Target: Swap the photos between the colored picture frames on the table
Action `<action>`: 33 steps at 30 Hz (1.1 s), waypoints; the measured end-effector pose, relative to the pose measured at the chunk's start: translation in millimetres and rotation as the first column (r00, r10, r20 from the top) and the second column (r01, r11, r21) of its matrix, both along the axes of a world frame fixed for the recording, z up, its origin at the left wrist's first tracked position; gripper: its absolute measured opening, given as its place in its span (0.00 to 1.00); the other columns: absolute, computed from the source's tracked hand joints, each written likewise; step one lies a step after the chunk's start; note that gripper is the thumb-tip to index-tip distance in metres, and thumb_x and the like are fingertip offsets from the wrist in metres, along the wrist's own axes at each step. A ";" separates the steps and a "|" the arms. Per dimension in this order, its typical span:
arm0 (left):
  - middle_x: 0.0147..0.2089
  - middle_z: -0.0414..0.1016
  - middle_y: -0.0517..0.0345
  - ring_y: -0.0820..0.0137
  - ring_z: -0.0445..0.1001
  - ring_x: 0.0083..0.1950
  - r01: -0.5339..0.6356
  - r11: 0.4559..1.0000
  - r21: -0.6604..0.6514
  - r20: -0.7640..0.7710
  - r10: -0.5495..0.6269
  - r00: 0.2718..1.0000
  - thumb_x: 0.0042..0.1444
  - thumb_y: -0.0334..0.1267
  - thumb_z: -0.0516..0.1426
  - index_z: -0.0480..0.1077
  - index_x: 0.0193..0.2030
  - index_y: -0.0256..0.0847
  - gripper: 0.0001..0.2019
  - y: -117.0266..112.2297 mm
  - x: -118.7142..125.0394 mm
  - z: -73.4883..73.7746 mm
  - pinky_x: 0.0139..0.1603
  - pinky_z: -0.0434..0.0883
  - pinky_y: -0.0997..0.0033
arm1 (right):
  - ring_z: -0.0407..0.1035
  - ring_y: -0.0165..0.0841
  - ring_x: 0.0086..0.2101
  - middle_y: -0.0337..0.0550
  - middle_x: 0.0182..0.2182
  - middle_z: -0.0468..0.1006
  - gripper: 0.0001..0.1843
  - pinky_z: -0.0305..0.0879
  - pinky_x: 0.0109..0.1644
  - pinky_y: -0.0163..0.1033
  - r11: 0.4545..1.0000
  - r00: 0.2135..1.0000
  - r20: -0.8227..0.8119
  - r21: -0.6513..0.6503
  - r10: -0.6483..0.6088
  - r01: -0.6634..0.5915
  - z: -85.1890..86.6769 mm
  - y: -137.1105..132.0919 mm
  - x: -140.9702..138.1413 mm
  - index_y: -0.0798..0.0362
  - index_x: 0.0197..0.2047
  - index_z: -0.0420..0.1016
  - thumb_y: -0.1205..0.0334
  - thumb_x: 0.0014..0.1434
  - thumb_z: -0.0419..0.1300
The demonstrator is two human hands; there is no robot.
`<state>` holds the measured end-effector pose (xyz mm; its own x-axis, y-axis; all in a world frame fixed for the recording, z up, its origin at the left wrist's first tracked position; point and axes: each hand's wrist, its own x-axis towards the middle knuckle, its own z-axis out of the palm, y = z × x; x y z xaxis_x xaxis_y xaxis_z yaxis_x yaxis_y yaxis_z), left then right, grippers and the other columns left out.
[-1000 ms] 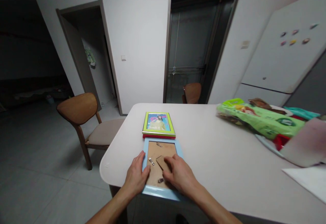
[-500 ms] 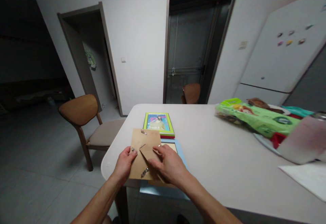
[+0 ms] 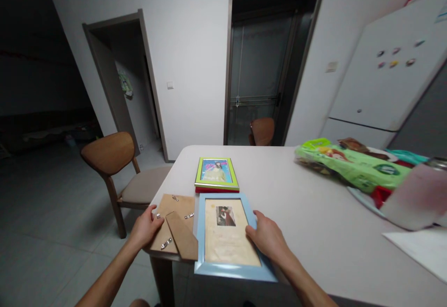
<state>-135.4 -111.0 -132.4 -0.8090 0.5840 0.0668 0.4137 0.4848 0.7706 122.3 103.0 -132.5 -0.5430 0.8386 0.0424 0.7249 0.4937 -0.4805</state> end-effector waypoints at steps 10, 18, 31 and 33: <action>0.56 0.57 0.48 0.62 0.54 0.56 0.477 0.865 0.155 -0.217 -0.441 0.871 0.42 0.39 0.57 0.53 0.54 0.37 0.31 42.0 123.8 31.2 0.57 0.53 0.63 | 0.67 0.30 0.21 0.40 0.26 0.73 0.41 0.63 0.27 0.36 0.691 0.788 -0.554 -0.681 -0.269 -0.242 45.7 -34.5 7.4 0.53 0.60 0.32 0.59 0.47 0.49; 0.42 0.66 0.53 0.66 0.65 0.43 0.599 0.757 0.262 -0.439 -0.459 0.772 0.41 0.24 0.50 0.56 0.51 0.39 0.26 53.4 160.5 55.7 0.46 0.64 0.65 | 0.61 0.26 0.17 0.31 0.15 0.65 0.43 0.56 0.22 0.31 0.773 0.758 -0.598 -0.600 -0.262 -0.206 48.6 -31.0 3.7 0.55 0.58 0.45 0.59 0.40 0.59; 0.34 0.70 0.57 0.68 0.70 0.34 -0.089 0.833 0.546 0.194 -0.022 0.981 0.45 0.38 0.55 0.61 0.41 0.37 0.15 -4.4 75.0 -16.3 0.34 0.67 0.71 | 0.68 0.36 0.31 0.48 0.32 0.74 0.29 0.60 0.37 0.38 0.994 0.995 0.011 0.039 -0.099 0.099 -9.9 9.6 15.1 0.61 0.52 0.60 0.56 0.48 0.46; 0.34 0.71 0.57 0.68 0.70 0.34 -0.097 0.837 0.538 0.228 -0.034 0.973 0.44 0.38 0.56 0.61 0.41 0.37 0.16 -7.9 75.3 -21.8 0.34 0.67 0.72 | 0.68 0.38 0.33 0.51 0.34 0.74 0.29 0.60 0.39 0.39 0.995 0.995 0.061 0.073 -0.074 0.070 -11.2 8.8 15.6 0.62 0.52 0.60 0.56 0.49 0.45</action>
